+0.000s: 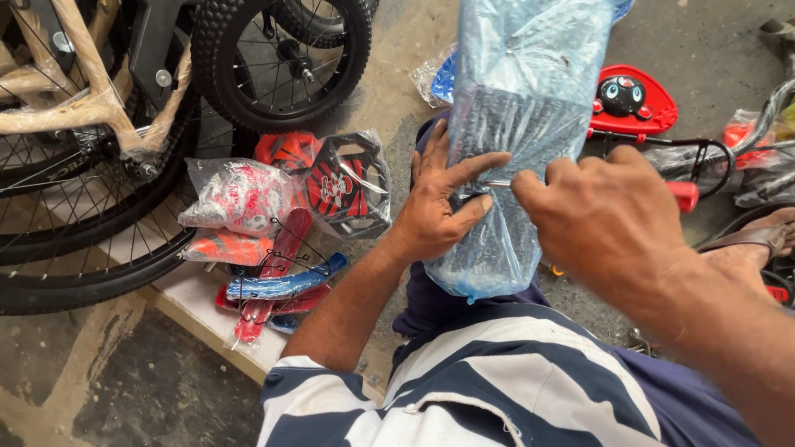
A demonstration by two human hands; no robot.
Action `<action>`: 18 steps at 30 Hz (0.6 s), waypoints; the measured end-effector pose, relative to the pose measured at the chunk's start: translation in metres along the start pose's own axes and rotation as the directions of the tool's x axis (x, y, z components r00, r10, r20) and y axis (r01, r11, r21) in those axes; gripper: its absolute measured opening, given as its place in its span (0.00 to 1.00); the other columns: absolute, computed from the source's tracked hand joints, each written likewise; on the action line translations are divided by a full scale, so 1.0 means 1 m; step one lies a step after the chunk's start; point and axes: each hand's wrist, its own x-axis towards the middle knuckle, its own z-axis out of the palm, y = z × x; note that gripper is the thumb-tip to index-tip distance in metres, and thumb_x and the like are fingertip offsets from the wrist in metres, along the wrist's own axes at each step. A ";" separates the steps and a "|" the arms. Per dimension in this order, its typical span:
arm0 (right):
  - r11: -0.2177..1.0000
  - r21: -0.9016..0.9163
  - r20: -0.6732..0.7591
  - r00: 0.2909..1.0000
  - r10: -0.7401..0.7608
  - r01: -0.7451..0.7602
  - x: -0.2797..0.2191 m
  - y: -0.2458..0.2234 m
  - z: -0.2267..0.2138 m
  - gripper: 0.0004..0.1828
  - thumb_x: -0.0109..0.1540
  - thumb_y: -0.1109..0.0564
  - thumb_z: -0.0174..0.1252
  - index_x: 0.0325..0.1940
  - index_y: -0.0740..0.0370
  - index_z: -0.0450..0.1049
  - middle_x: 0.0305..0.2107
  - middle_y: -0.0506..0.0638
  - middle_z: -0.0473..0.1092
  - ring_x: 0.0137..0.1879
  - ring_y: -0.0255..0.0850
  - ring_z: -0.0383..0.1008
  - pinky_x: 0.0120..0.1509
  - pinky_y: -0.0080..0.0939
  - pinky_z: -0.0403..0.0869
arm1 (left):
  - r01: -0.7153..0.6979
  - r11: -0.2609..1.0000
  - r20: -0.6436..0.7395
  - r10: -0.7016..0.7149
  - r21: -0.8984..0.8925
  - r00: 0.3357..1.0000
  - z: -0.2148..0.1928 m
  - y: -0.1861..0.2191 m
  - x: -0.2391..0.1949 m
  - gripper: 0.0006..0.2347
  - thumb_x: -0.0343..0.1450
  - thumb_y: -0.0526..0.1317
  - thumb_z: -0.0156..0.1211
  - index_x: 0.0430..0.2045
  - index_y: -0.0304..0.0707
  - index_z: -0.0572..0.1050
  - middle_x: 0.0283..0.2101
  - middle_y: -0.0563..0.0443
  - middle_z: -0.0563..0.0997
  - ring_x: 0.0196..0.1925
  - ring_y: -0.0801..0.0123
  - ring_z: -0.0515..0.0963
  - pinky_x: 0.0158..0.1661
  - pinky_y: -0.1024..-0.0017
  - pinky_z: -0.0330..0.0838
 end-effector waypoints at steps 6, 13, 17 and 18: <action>0.970 0.244 0.021 1.000 -0.013 0.007 -0.001 0.002 0.011 0.16 0.60 0.55 0.51 0.51 0.52 0.74 0.30 0.53 0.76 0.35 0.51 0.80 0.37 0.54 0.75 | 0.034 0.999 0.023 -0.034 0.013 0.999 0.003 0.003 0.004 0.21 0.71 0.41 0.64 0.61 0.59 0.74 0.78 0.34 0.55 0.83 0.40 0.37 0.73 0.33 0.21; 0.822 0.566 0.205 0.977 -0.066 -0.063 0.001 0.008 0.037 0.22 0.64 0.49 0.52 0.62 0.51 0.68 0.23 0.61 0.75 0.33 0.60 0.78 0.42 0.62 0.73 | 0.024 1.000 0.048 -0.023 -0.020 0.999 0.001 -0.001 0.005 0.24 0.68 0.41 0.64 0.62 0.58 0.74 0.78 0.31 0.51 0.83 0.42 0.34 0.72 0.35 0.21; 0.852 0.523 -0.011 1.000 -0.007 0.011 -0.010 -0.006 0.048 0.23 0.61 0.54 0.53 0.61 0.55 0.70 0.21 0.58 0.73 0.29 0.57 0.77 0.34 0.60 0.73 | -0.003 0.995 0.043 0.007 -0.101 0.999 -0.004 -0.004 0.004 0.20 0.73 0.42 0.59 0.62 0.57 0.75 0.79 0.37 0.55 0.84 0.44 0.38 0.73 0.37 0.19; 0.896 0.444 -0.021 1.000 0.022 -0.011 -0.015 -0.014 0.053 0.23 0.61 0.56 0.52 0.61 0.57 0.70 0.22 0.56 0.74 0.28 0.54 0.78 0.32 0.57 0.74 | 0.002 0.996 0.010 -0.001 -0.090 1.000 0.000 -0.005 0.002 0.17 0.75 0.42 0.58 0.61 0.57 0.76 0.79 0.39 0.58 0.84 0.45 0.41 0.75 0.37 0.21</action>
